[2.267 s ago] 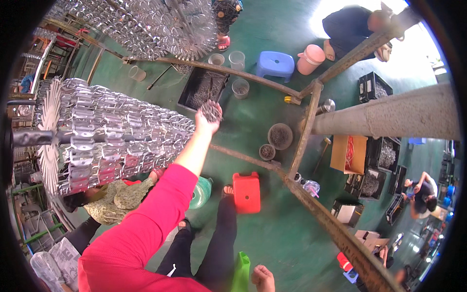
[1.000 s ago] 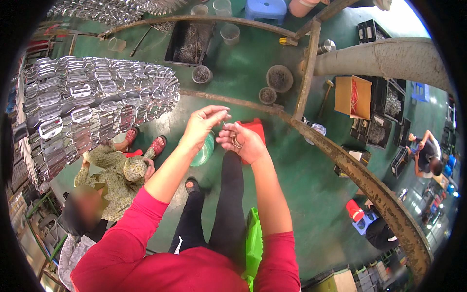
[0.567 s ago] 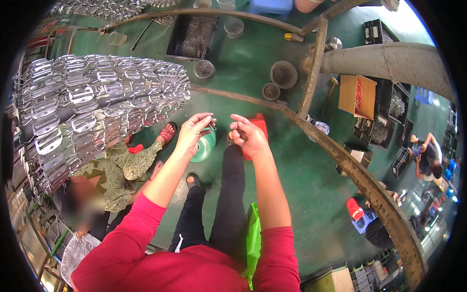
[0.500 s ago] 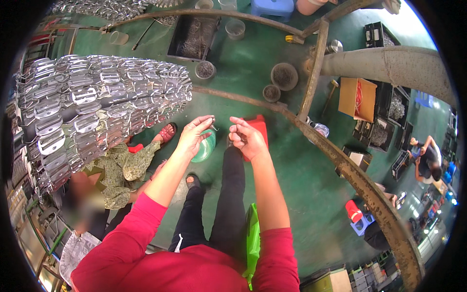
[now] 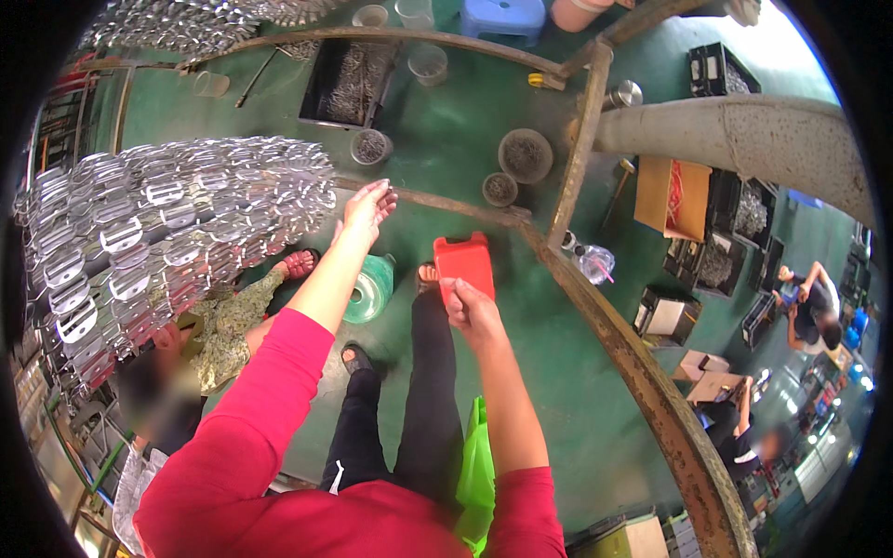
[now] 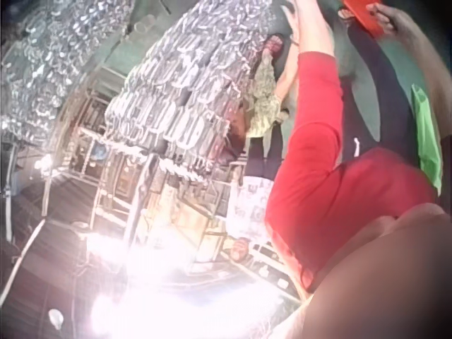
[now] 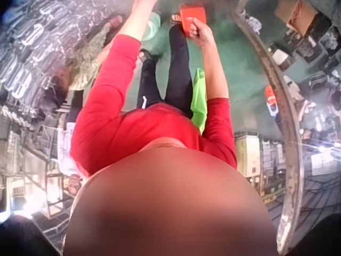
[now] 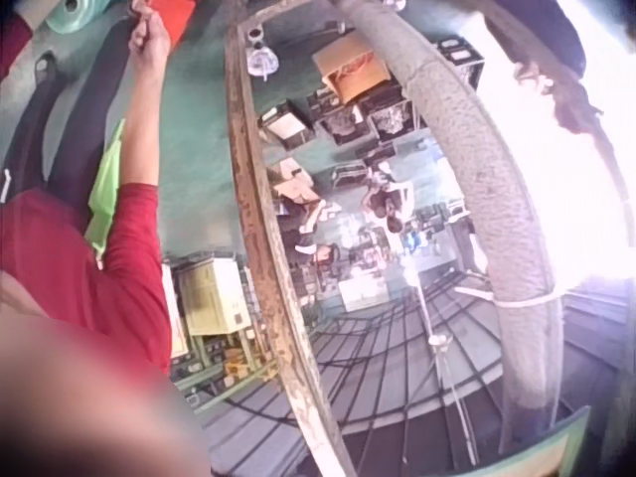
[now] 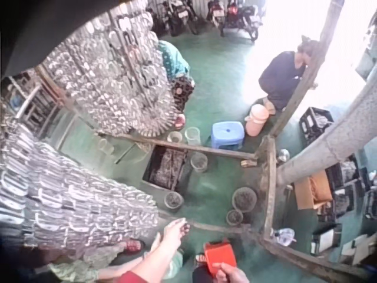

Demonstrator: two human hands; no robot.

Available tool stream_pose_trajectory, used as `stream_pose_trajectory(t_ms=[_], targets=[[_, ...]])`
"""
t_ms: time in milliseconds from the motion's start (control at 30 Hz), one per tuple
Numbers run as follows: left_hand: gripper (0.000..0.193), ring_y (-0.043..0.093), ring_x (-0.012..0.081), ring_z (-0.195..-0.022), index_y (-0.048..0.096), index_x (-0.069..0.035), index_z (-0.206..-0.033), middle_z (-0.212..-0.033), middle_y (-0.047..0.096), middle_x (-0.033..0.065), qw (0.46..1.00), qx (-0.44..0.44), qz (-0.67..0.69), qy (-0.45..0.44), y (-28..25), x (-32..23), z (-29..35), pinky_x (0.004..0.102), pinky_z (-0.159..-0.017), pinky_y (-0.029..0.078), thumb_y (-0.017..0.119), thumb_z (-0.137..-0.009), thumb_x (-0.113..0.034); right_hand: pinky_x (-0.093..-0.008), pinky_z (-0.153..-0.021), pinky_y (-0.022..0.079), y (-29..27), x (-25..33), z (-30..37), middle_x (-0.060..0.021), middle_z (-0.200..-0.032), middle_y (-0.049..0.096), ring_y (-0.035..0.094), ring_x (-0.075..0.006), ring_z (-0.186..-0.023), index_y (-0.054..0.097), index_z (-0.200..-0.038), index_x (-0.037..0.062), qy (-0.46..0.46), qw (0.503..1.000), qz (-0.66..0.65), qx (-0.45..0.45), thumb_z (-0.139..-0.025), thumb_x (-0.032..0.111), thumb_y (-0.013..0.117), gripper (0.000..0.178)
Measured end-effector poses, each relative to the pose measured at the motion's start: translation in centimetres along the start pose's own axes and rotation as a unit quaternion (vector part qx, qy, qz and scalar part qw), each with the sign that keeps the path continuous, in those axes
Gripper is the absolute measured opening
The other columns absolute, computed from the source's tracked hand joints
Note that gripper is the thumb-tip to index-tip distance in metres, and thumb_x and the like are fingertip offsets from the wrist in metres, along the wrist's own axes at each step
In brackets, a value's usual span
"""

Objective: The person assembles small metal hooks and washers by hand at a table, then gathers the loose hooks into a pile and walks to a nearby rack to hang the assembled pieces. The person also collects remaining hooks from the table and places them into a container.

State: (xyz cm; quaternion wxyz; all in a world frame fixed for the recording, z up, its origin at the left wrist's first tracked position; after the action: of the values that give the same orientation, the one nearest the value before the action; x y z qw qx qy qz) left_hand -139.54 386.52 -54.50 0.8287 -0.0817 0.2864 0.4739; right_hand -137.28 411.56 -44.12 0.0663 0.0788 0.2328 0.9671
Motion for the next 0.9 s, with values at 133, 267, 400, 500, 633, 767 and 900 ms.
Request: stream_pose_trajectory(t_ms=[133,267,400,500,633,767,900], targets=[[0.02,0.061,0.0103,-0.073,0.064,-0.006,-0.101,-0.086,0.064,0.0005,0.997,0.039,-0.068,0.008,1.5,0.8,2.5,0.023,-0.06,0.049,0.066,-0.084,-0.014,-0.0204,-0.04,0.022,-1.6,-0.4,1.2,0.0024,-0.063,0.044,0.03,-0.0057,-0.045,0.052,-0.116,0.0035,0.023,0.999,-0.017,0.019,-0.095,0.018,0.046,0.026],[0.016,0.059,0.0069,-0.073,0.066,-0.012,-0.099,-0.084,0.065,-0.0037,0.987,0.029,-0.156,-0.026,2.4,2.5,5.5,0.0242,-0.062,0.05,0.067,-0.084,-0.018,-0.0208,-0.04,0.024,-1.7,-2.1,3.1,-0.0025,-0.067,0.054,0.035,-0.0062,-0.043,0.05,-0.119,0.0031,0.026,0.999,0.029,0.012,-0.096,0.015,0.043,0.027],[0.016,0.059,0.0067,-0.07,0.068,-0.011,-0.098,-0.085,0.066,-0.0024,0.975,0.045,-0.218,0.014,5.3,4.0,7.5,0.023,-0.06,0.047,0.066,-0.083,-0.017,-0.0207,-0.04,0.025,-2.5,-5.0,5.6,-0.0038,-0.073,0.057,0.035,-0.0057,-0.044,0.053,-0.116,0.0033,0.027,0.997,0.068,0.037,-0.095,0.014,0.044,0.025],[0.016,0.06,0.0071,-0.069,0.069,-0.009,-0.097,-0.084,0.067,-0.0009,0.959,0.069,-0.265,0.075,8.0,4.4,8.9,0.0227,-0.06,0.047,0.065,-0.083,-0.016,-0.02,-0.042,0.025,-3.9,-7.4,7.8,-0.0009,-0.072,0.055,0.034,-0.0047,-0.046,0.056,-0.111,0.0021,0.016,0.995,0.098,0.026,-0.095,0.014,0.046,0.022],[0.017,0.06,0.0071,-0.067,0.069,-0.008,-0.096,-0.082,0.067,-0.0001,0.947,0.085,-0.281,0.128,6.8,4.9,12.7,0.0228,-0.059,0.046,0.065,-0.082,-0.017,-0.0193,-0.041,0.024,-6.1,-9.9,11.8,0.0012,-0.068,0.053,0.033,-0.004,-0.045,0.056,-0.11,0.0014,0.005,0.994,0.105,0.038,-0.097,0.016,0.045,0.023],[0.017,0.059,0.0063,-0.064,0.068,-0.009,-0.096,-0.081,0.066,-0.0005,0.939,0.067,-0.305,0.144,0.6,6.3,17.5,0.0219,-0.055,0.045,0.065,-0.082,-0.017,-0.0191,-0.041,0.025,-7.7,-13.4,15.3,-0.0001,-0.066,0.054,0.033,-0.0043,-0.044,0.056,-0.11,0.0005,-0.012,0.991,0.118,0.063,-0.098,0.018,0.044,0.025],[0.018,0.059,0.006,-0.063,0.068,-0.008,-0.095,-0.081,0.067,0.0001,0.941,0.039,-0.308,0.134,-5.3,8.2,21.1,0.0205,-0.051,0.044,0.065,-0.082,-0.019,-0.0203,-0.041,0.026,-9.7,-17.5,18.8,-0.0039,-0.071,0.059,0.035,-0.0057,-0.043,0.056,-0.103,0.0003,-0.024,0.99,0.129,0.05,-0.097,0.017,0.043,0.022]])
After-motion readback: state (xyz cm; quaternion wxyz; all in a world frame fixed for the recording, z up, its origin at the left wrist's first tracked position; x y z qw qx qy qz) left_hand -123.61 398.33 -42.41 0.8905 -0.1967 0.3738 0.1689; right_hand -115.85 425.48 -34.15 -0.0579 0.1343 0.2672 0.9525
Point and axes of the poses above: each hand's wrist, its own z-axis away from the middle knuckle, its own y-axis out of the palm, x = y × z, the point moved 1 cm from there along -z, towards the middle knuckle
